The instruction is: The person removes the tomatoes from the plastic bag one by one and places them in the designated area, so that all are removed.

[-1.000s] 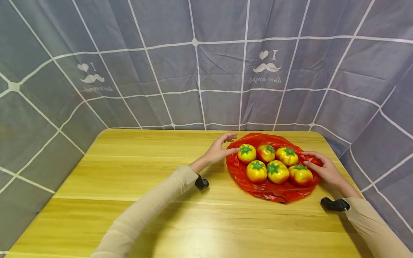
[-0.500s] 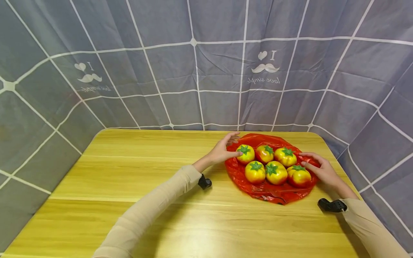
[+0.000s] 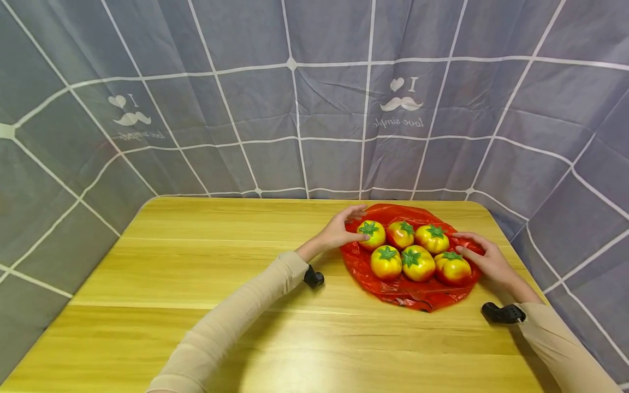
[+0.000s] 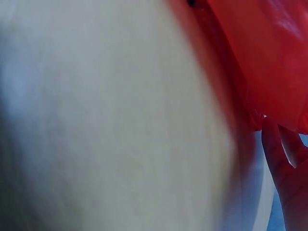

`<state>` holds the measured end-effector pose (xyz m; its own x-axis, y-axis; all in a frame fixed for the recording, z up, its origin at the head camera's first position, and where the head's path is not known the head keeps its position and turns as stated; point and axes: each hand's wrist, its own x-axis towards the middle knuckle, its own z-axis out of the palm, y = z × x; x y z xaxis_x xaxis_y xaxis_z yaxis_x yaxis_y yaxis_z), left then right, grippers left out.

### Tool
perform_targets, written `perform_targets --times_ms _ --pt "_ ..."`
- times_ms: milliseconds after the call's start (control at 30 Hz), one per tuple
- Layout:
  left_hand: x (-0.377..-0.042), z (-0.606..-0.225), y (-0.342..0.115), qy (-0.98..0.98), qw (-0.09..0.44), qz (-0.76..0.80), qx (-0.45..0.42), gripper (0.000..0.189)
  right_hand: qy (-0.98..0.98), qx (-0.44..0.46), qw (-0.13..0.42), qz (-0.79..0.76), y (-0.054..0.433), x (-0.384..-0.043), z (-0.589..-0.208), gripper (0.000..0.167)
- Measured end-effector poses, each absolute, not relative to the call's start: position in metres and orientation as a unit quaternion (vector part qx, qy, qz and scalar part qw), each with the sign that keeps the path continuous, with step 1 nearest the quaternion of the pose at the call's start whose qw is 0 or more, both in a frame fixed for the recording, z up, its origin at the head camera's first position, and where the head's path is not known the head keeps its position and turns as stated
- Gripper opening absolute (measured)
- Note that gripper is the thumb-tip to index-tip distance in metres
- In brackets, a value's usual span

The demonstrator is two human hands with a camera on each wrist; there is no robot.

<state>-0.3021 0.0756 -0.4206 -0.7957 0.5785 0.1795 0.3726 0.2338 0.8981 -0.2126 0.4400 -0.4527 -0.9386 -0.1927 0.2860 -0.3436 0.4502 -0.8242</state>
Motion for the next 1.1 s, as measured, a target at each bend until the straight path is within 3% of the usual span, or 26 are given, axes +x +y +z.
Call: perform_targets --times_ms 1100 --pt "-0.304 -0.436 0.081 0.817 0.078 0.484 0.303 0.08 -0.85 0.147 0.072 0.501 0.439 -0.213 -0.451 0.033"
